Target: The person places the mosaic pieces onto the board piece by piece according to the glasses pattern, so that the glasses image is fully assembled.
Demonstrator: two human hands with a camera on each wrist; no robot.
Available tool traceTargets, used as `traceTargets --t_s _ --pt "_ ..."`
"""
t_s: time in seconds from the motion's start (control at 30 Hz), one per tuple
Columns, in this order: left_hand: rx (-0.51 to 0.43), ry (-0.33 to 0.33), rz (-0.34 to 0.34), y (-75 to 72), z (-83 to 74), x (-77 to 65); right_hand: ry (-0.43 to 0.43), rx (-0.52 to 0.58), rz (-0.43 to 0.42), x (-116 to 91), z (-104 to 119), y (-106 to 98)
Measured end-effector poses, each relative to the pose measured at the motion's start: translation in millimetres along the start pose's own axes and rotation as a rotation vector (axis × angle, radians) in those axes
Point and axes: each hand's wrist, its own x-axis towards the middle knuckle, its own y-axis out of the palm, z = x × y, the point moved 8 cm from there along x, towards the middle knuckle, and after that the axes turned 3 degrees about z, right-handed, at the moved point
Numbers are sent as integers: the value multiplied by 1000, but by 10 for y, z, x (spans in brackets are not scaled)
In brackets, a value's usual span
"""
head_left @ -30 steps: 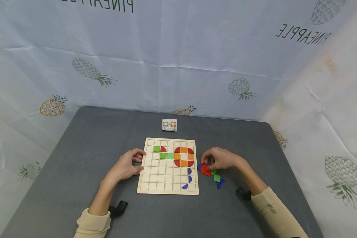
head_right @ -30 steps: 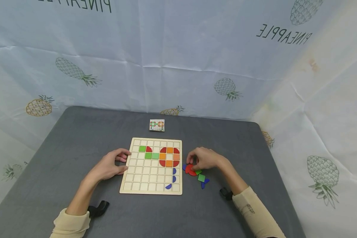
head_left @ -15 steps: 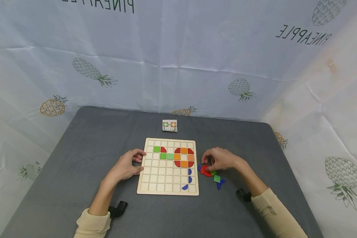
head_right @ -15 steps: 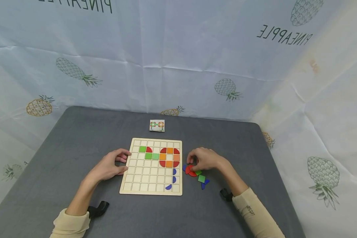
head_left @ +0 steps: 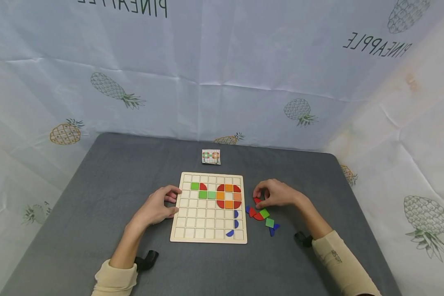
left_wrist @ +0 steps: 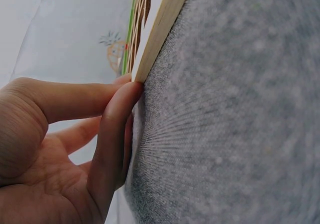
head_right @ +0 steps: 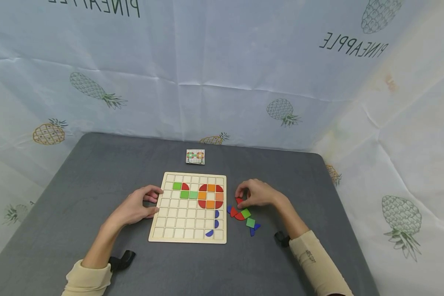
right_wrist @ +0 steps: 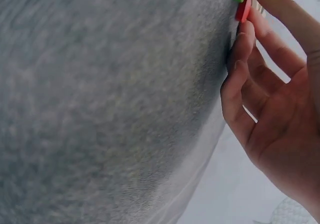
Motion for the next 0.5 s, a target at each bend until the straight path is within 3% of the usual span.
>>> traceTargets --t_s 0.5 --pt "-5 -4 7 4 5 3 -37 49 5 64 -49 -32"
